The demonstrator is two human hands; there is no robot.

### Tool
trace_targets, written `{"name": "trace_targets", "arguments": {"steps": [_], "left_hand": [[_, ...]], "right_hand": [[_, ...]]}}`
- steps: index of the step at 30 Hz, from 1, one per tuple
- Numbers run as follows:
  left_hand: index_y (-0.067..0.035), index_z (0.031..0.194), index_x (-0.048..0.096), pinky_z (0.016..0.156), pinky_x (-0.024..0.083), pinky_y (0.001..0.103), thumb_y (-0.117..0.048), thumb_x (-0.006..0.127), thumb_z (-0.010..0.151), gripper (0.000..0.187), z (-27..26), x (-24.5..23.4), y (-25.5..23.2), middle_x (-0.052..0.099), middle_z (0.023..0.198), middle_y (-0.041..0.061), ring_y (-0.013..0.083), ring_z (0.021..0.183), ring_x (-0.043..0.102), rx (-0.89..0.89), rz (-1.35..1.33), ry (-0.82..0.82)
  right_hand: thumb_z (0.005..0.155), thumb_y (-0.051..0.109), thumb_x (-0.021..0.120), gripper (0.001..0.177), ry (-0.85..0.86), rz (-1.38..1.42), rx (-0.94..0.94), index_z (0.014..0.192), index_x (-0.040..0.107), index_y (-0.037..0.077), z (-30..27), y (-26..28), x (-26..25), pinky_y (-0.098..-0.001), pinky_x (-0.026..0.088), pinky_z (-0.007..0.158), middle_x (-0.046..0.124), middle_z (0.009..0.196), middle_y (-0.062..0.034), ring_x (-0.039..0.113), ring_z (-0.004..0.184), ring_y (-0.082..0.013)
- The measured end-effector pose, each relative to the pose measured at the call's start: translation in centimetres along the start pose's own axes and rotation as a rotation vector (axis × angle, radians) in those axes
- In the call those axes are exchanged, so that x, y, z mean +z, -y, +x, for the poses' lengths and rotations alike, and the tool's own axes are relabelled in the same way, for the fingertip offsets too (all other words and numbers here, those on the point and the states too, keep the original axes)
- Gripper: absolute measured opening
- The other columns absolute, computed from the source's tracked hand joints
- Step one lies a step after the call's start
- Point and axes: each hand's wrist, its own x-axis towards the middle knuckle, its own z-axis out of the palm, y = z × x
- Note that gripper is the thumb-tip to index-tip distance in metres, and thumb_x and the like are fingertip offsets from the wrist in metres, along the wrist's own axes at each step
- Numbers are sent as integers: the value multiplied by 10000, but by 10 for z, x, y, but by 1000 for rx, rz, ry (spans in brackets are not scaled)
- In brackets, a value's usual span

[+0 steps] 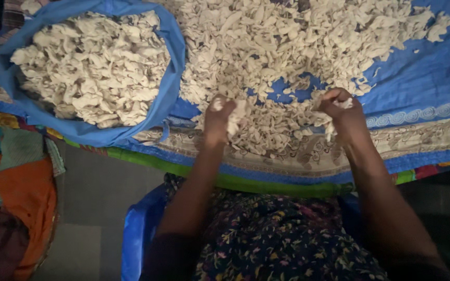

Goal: The person sorts through a large quantity of dried white food items on a blue cloth, picking up handfuls and placing some into a blue bag while spreading others out.

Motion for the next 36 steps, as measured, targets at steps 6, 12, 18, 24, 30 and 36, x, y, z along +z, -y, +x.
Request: {"name": "trace_targets", "arguments": {"steps": [6,12,18,24,30,36], "left_hand": [[-52,1111,546,504,555,330,-12,661,893,250,7,-47,-23,719,1034,148,246,756,742,140,-263,-49],[-2,1229,581,543,581,368,-84,684,943,315,3,-76,-46,704,979,184,260,756,706,233,-262,-112],[30,1109,709,856,528,348,-204,745,1044,245,4,-99,-36,721,1054,123,182,920,648,633,283,-268],[-18,807,708,584,483,314,-553,502,1032,615,13,-120,-31,657,710,64,165,605,601,101,-145,-295],[-46,721,681,583,471,302,-448,582,1010,506,3,-107,-42,661,649,53,155,568,590,113,207,-322],[-24,792,724,634,460,278,-380,637,1012,428,-7,-95,-35,685,711,29,108,640,587,186,174,-202]], "right_hand": [[892,-40,628,142,20,-31,44,899,594,98,-5,3,14,-319,536,838,668,1028,-12,643,936,-151],[943,120,646,187,251,-403,248,1119,705,95,-15,-9,53,-406,572,743,752,1064,-91,726,868,-205],[1006,314,613,310,388,-713,196,1224,722,123,-3,-27,64,-407,568,809,774,1050,-113,727,898,-216],[983,363,606,332,492,-1030,9,1241,707,179,34,-49,82,-462,560,875,757,1134,-128,726,976,-289],[909,240,702,327,515,-1287,-267,1233,716,201,108,-25,150,-502,546,957,705,1247,-141,668,1136,-354],[809,104,674,660,430,-1283,-405,1440,543,248,160,-38,201,-553,543,848,546,1458,-158,623,1154,-414]]}}
